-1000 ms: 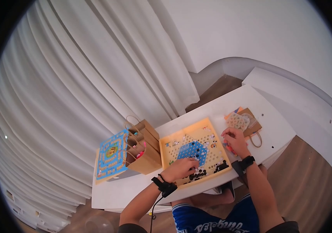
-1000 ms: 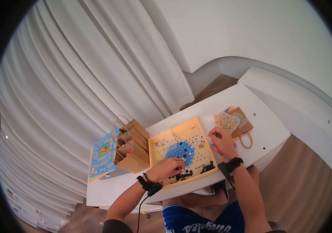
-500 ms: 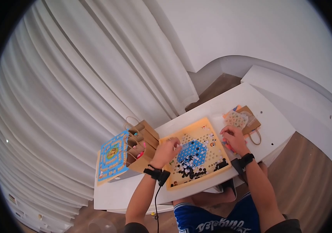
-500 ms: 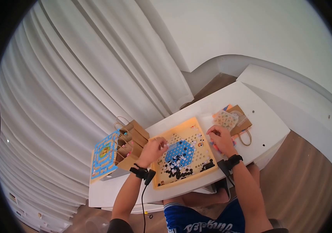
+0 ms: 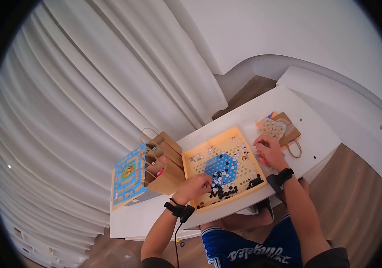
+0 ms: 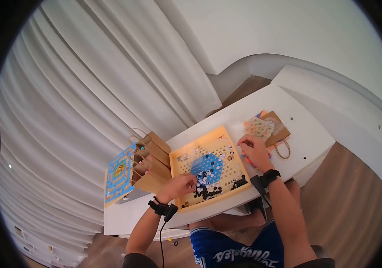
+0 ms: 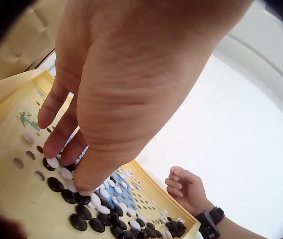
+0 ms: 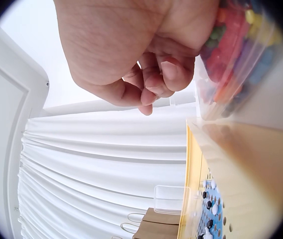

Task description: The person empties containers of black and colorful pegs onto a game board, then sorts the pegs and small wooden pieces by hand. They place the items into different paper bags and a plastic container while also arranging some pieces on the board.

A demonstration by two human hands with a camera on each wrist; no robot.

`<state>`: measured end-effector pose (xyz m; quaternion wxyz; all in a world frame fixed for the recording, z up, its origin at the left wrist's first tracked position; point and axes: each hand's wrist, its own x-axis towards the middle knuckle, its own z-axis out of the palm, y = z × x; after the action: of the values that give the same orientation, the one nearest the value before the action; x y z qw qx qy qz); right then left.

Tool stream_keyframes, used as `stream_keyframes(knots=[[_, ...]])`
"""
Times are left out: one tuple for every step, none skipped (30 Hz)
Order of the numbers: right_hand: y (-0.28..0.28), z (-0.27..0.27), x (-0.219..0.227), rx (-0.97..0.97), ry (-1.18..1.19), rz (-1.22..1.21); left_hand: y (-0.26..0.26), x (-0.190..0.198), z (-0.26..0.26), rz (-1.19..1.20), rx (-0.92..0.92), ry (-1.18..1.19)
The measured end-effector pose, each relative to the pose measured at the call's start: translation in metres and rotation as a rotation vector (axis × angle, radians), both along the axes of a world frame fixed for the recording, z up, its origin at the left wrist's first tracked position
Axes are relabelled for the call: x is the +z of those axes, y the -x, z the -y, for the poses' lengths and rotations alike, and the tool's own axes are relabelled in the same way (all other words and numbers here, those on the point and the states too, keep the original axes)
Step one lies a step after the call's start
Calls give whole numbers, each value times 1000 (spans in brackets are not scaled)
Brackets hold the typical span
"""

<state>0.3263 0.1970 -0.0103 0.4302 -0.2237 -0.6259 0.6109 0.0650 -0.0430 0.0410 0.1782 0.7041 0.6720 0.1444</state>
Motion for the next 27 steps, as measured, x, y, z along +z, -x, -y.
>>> stream_keyframes(knots=[[0,-1,0,3,-1,-1,-1,0,0,-29,-9,22],[0,-2,-2,8,0,9,-2,0,0,-58,-21,44],[-1,-1,0,10,1,20,-3,0,1,-59,-21,43],[-2,0,2,9,-1,18,-3,-1,2,-84,-24,43],[-3,1,4,12,17,28,-3,0,1,-108,-28,42],[-4,1,6,15,35,38,-3,0,0,-110,-29,39],[-4,1,5,15,33,37,-3,0,0,-109,-30,58],[-3,0,3,16,28,33,-2,0,0,-107,-31,78],[-2,-2,0,18,22,28,-2,0,0,-109,-30,76],[-1,-3,-2,19,21,28,-3,1,0,-98,-16,73],[0,-4,-5,15,-6,21,-4,2,1,-86,-1,70],[1,-4,-5,10,-32,15,-3,2,1,-86,0,70],[1,-4,-4,11,-32,14,-3,1,0,-78,15,53],[0,-3,-4,8,-32,17,-3,1,0,-69,31,36],[0,-2,-3,4,-32,19,-3,1,0,-69,32,36],[0,-3,-4,5,-32,17,-2,1,-1,-58,35,29],[0,-3,-4,7,-26,20,-3,2,-1,-45,38,22],[0,-2,-2,10,-22,23,-2,2,-1,-45,38,21],[-2,-1,2,10,-24,22,-1,1,-1,-62,22,9],[-4,0,4,8,2,54,0,1,-2,-79,5,-3],[-6,1,7,6,28,85,2,3,-5,-81,4,-6],[-5,0,5,5,27,84,5,7,-8,-98,28,-74],[-2,-2,0,-9,-1,62,8,8,-12,-115,52,-140],[0,-2,-3,-22,-29,42,12,13,-20,-114,53,-140],[0,-2,-5,-17,-29,45,18,18,-29,-82,125,-213],[1,-3,-6,-18,-7,29,23,22,-36,-51,199,-287],[2,-3,-5,-19,13,14,27,22,-40,-48,206,-289]])
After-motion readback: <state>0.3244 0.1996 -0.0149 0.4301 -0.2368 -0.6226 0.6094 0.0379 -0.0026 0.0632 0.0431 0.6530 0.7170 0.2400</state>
